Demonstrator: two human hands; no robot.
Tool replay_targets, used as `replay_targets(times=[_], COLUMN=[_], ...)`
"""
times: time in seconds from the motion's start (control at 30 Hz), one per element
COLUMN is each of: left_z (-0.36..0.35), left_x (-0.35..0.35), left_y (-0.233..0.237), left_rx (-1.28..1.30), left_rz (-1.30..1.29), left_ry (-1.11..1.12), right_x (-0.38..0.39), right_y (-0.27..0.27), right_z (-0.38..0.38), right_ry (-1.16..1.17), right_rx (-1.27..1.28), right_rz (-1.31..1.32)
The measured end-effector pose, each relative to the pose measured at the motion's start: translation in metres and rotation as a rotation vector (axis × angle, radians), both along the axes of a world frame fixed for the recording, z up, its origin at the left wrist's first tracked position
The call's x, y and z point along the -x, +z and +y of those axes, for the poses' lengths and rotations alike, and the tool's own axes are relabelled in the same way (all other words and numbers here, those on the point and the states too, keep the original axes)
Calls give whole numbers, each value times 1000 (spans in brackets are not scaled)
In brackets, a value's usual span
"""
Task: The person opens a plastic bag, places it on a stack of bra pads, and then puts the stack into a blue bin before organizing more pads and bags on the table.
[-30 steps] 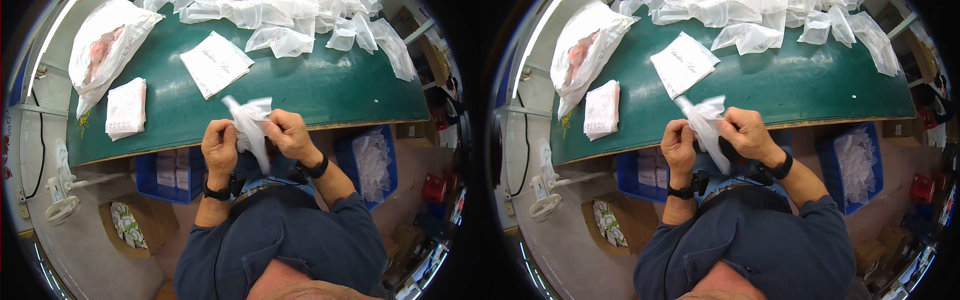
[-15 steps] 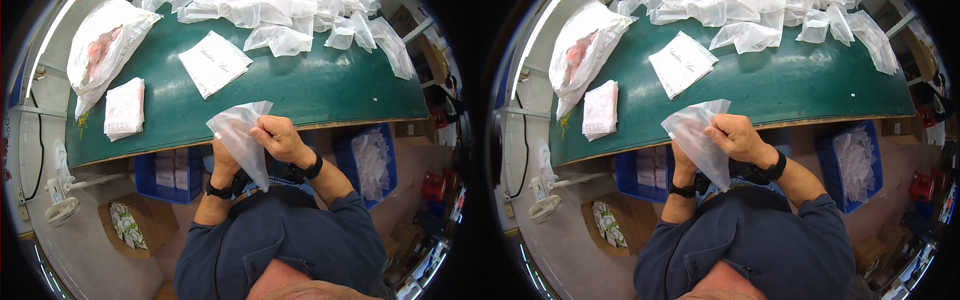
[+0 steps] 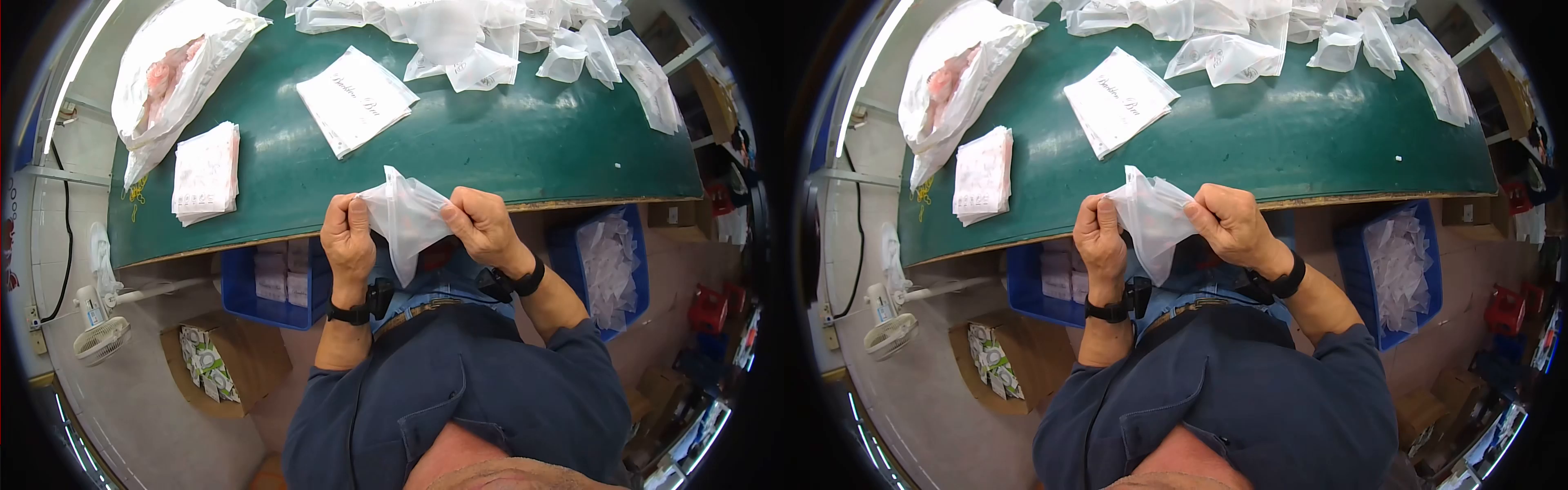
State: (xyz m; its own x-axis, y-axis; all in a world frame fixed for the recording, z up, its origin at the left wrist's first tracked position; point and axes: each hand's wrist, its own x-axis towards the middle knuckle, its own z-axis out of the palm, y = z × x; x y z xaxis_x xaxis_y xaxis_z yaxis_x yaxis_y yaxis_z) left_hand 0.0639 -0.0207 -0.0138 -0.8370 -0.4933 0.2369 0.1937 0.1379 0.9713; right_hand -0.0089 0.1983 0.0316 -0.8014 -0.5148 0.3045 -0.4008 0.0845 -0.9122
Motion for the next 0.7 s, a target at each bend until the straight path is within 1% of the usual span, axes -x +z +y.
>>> replay_targets(times=[0.07, 0.13, 0.2, 0.27, 0.3, 0.37, 0.43, 0.47, 0.53, 0.57, 0.6, 0.63, 0.67, 0.7], left_z=[8, 9, 3, 0, 2, 6, 3, 2, -6, -17, -23, -22, -23, -25], left_x=[5, 6, 6, 6, 3, 4, 3, 5, 16, 20, 22, 28, 36, 43], left_y=[0, 0, 7, 11, 13, 18, 20, 17, 20, 26, 29, 28, 24, 19], left_rx=[-5, -12, -99, -133, -120, -93, -71, -96, -126, -40, 45, 43, 142, 241], left_rz=[27, 34, 30, 36, 22, 28, -38, 16, 108, 116, 114, 134, 139, 142], left_ry=[12, 27, 75, 94, 72, 31, -47, -88, -153, -84, -9, -21, 0, 26], right_x=[3, 0, -2, 3, 6, 12, 19, 28, 40, 49, 56, 64, 73, 83], right_y=[-1, -3, -5, -6, -5, -8, -6, 1, 18, 29, 42, 56, 70, 84], right_z=[-3, -11, -9, 0, 2, 2, 4, 4, 0, 1, 0, 0, -1, -1], right_ry=[5, -1, -6, -95, -136, -123, -139, -158, -153, -171, -44, 84, 216, 210], right_rx=[-9, 10, 19, 41, 52, 40, 11, 18, -12, -15, -52, -89, -128, -131], right_rz=[-8, 97, 144, -6, -73, -57, -41, 23, 64, 97, 47, -5, -60, -45])
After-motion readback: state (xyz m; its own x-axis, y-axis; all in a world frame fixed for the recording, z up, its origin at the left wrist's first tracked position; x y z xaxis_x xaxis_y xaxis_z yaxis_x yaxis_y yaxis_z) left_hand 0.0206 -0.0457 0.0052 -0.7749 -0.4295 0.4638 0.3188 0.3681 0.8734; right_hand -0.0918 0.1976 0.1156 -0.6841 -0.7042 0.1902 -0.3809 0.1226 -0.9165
